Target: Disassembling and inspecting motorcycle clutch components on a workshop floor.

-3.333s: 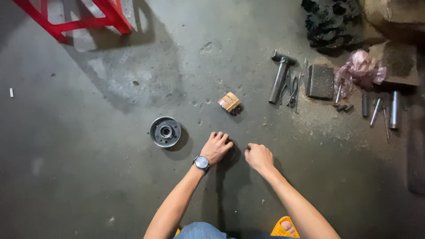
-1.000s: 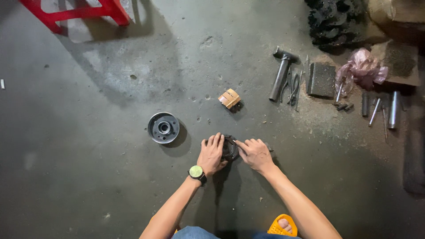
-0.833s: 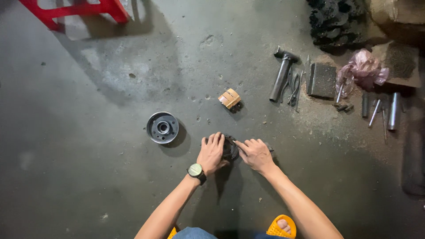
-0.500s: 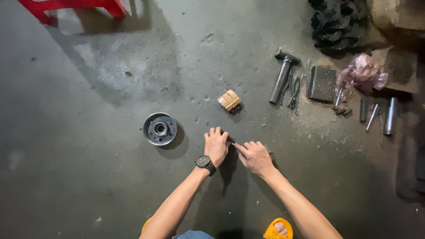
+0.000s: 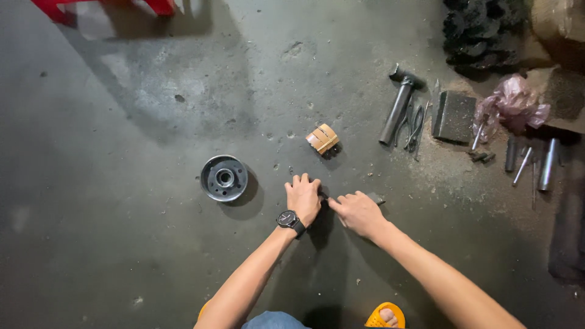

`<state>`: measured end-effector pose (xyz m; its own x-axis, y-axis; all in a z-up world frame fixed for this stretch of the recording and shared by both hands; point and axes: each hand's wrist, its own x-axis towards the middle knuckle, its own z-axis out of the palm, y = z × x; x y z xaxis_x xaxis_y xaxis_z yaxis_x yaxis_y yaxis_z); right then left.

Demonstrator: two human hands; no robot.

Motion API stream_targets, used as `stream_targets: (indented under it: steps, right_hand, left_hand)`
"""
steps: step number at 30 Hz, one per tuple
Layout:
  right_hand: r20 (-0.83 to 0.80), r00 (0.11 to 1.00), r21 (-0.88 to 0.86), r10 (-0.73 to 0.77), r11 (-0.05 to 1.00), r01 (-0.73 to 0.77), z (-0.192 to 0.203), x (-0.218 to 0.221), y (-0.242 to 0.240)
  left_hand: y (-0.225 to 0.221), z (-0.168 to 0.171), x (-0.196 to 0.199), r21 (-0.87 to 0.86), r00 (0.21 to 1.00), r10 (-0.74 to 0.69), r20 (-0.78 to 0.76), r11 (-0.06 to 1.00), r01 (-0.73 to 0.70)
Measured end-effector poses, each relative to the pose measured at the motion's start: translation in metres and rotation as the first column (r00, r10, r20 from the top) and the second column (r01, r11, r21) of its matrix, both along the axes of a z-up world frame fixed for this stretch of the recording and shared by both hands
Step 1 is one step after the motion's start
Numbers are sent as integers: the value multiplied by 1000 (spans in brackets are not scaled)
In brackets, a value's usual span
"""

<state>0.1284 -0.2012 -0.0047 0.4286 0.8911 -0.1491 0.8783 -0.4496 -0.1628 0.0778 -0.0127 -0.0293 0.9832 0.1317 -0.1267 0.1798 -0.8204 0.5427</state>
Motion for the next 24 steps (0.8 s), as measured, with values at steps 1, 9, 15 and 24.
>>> stream_targets:
  steps: [1, 9, 15, 24]
  right_hand:
    - [-6, 1000, -1, 0, 1000, 0, 4, 2, 1]
    - [-163, 987, -172, 11, 984, -39, 11, 16, 13]
    - [-347, 830, -47, -436, 893, 449, 5, -8, 27]
    - [-894, -340, -405, -293, 201, 892, -75, -27, 5]
  left_hand:
    - [-1, -2, -1, -1, 1000, 0, -6, 1000, 0]
    - [2, 3, 1, -17, 1000, 13, 0, 1000, -13]
    - [1, -6, 0, 2, 1000, 15, -7, 1000, -15]
    - [4, -22, -12, 36, 992, -7, 130, 999, 2]
